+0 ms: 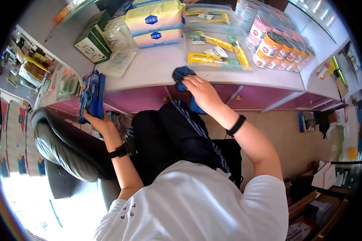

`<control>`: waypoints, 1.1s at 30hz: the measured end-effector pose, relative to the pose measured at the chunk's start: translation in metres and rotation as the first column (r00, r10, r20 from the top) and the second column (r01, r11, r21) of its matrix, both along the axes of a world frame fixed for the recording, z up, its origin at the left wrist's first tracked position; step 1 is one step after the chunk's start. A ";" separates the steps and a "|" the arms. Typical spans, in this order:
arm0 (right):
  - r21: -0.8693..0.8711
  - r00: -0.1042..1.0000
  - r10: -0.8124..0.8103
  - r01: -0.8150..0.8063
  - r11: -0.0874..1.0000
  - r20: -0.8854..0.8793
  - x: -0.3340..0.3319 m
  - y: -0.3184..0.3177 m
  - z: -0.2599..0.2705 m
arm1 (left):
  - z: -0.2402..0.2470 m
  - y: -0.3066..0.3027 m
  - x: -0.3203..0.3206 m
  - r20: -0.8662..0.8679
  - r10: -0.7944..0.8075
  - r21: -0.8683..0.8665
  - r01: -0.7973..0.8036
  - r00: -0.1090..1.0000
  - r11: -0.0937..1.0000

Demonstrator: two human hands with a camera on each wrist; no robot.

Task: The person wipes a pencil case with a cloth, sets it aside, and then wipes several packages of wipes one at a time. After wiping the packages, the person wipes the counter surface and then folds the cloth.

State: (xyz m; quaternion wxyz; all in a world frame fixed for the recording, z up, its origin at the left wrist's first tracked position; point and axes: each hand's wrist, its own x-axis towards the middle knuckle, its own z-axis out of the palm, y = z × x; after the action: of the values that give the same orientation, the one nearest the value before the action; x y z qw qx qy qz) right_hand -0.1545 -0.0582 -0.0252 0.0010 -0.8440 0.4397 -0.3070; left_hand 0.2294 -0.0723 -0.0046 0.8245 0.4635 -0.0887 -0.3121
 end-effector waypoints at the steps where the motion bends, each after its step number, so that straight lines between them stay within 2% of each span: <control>1: -0.006 0.999 -0.037 0.036 0.999 -0.020 -0.008 0.009 0.002 | -0.001 -0.001 0.002 -0.004 0.011 0.001 -0.011 1.000 1.000; 3: 0.010 0.994 -0.096 0.097 0.995 -0.049 -0.030 0.025 0.008 | -0.003 -0.005 0.007 -0.024 0.043 0.014 -0.043 0.999 0.999; 5: 0.012 0.971 -0.221 0.223 0.975 -0.095 -0.055 0.040 0.018 | -0.003 -0.003 0.009 -0.015 0.042 0.006 -0.042 0.999 0.999; 7: -0.050 0.892 -0.385 0.385 0.922 -0.237 -0.085 0.048 0.028 | -0.001 -0.003 0.010 -0.004 0.037 -0.019 -0.037 0.999 0.999; 8: -0.054 0.810 -0.503 0.512 0.857 -0.303 -0.100 0.052 0.031 | -0.001 -0.002 0.010 -0.011 0.045 -0.012 -0.045 0.999 0.999; 10: -0.067 0.753 -0.602 0.609 0.790 -0.266 -0.119 0.058 0.047 | 0.001 0.001 0.009 0.012 0.036 0.032 -0.037 0.999 0.999; 11: -0.069 0.752 -0.601 0.607 0.791 -0.272 -0.119 0.060 0.057 | 0.002 0.000 0.009 0.003 0.052 0.027 -0.052 0.999 0.998; 13: -0.041 0.830 -0.528 0.530 0.847 -0.181 -0.110 0.060 0.081 | 0.001 -0.001 0.012 0.009 0.039 0.022 -0.039 0.999 0.999; 14: -0.044 0.832 -0.522 0.524 0.850 -0.187 -0.099 0.056 0.089 | 0.000 0.000 0.014 0.026 0.022 0.020 -0.023 0.999 1.000; 16: -0.044 0.916 -0.389 0.386 0.921 -0.094 -0.059 0.045 0.097 | 0.004 0.002 0.013 0.033 0.021 0.030 -0.022 0.999 0.999; 20: -0.010 0.985 -0.139 0.139 0.990 -0.101 0.042 -0.005 0.108 | -0.003 -0.001 0.016 0.067 0.027 0.004 -0.027 0.997 1.000; 21: -0.068 0.991 -0.063 0.055 0.996 -0.117 0.067 -0.025 0.106 | -0.005 -0.001 0.018 0.066 0.032 0.003 -0.033 0.997 0.999; 24: -0.186 0.966 0.116 -0.161 0.969 -0.231 0.142 -0.090 0.091 | -0.006 -0.002 0.022 0.060 0.022 0.014 -0.023 0.998 1.000; 26: -0.193 0.924 0.164 -0.241 0.951 -0.346 0.189 -0.125 0.078 | -0.005 -0.002 0.021 0.047 0.037 0.008 -0.038 0.998 0.999; 28: -0.106 0.843 0.165 -0.252 0.962 -0.512 0.229 -0.151 0.066 | -0.005 -0.002 0.023 0.047 0.029 0.014 -0.030 0.998 0.999; 31: -0.157 0.823 0.118 -0.243 0.957 -0.555 0.259 -0.180 0.035 | -0.005 0.000 0.027 0.053 0.009 0.011 -0.010 0.999 1.000; 33: -0.190 0.844 0.130 -0.263 0.946 -0.520 0.261 -0.192 0.030 | -0.001 0.000 0.027 0.068 0.005 0.006 -0.005 0.998 1.000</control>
State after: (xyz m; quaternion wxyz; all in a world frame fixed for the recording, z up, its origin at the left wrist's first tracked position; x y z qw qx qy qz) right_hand 0.1064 -0.2500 0.0049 -0.1894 -0.9284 0.2924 -0.1293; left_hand 0.2564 -0.0723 -0.0052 0.8205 0.4765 -0.1145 -0.2944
